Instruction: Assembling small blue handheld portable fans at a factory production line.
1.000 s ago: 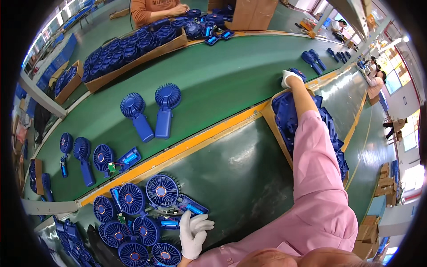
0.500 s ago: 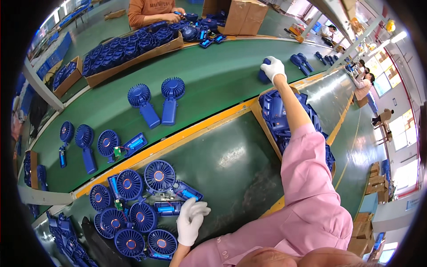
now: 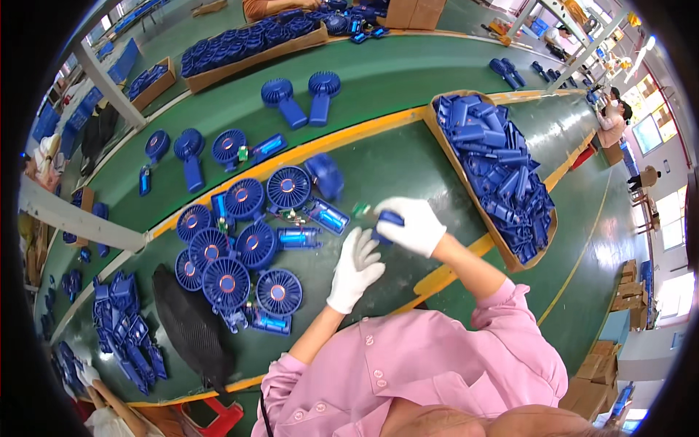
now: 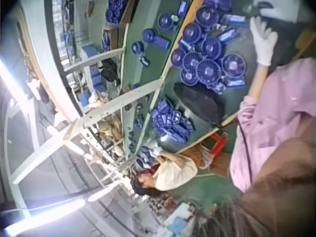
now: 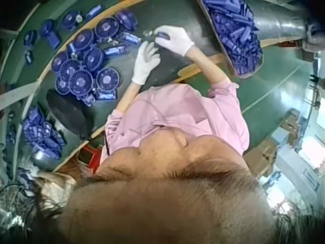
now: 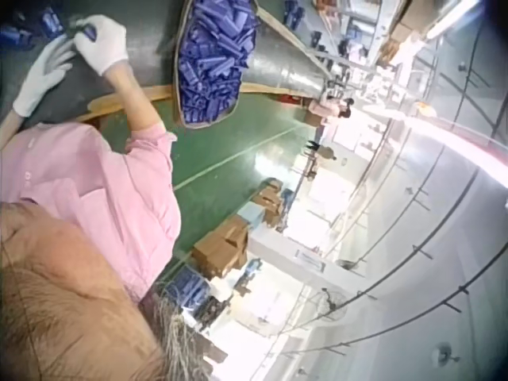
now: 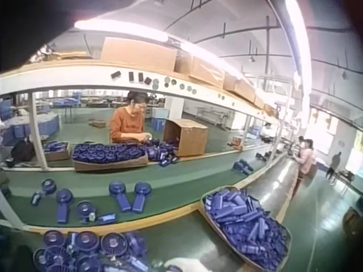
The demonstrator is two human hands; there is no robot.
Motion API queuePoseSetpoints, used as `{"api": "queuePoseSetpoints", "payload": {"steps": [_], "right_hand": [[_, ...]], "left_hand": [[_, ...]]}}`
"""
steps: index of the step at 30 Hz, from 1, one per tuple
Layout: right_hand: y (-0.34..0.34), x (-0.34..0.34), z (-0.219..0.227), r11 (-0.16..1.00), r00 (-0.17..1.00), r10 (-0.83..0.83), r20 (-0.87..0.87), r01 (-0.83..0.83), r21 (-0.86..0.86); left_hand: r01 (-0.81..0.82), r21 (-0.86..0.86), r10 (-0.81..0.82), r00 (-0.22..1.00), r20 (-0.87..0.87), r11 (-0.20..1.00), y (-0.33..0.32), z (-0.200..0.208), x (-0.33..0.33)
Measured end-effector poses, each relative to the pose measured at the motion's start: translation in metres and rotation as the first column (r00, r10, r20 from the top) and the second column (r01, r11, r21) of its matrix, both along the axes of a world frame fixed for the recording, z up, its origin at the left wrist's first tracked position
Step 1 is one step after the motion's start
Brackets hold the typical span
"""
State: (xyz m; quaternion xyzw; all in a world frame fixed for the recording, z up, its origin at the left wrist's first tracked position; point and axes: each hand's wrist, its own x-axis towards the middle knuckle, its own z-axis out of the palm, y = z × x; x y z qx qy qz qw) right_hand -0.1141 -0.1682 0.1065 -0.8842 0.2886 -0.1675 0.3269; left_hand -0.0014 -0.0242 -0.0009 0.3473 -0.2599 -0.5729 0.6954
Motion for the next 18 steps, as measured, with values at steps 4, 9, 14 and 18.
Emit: {"api": "queuePoseSetpoints", "payload": {"steps": [4,9,14,18], "right_hand": [[0.057,-0.013,-0.028,1.000,1.000,0.003,-0.022,-0.003,0.011],[0.054,0.001,0.041,0.921,0.920,0.333,-0.208,-0.270,0.281],[-0.008,0.023,0.036,0.987,0.986,-0.022,-0.168,0.049,0.156],[0.011,0.073,0.003,0.972,0.943,0.038,-0.332,-0.112,-0.207]], "left_hand": [[0.015,0.005,-0.016,0.905,0.426,1.000,0.007,0.001,-0.005],[-0.114,-0.067,0.132,0.807,0.575,0.991,0.013,-0.002,-0.008],[0.071,-0.003,-0.071,0.987,-0.145,0.997,0.018,0.008,0.001],[0.117,-0.049,-0.127,0.899,-0.420,0.992,0.018,0.005,0.007]]}}
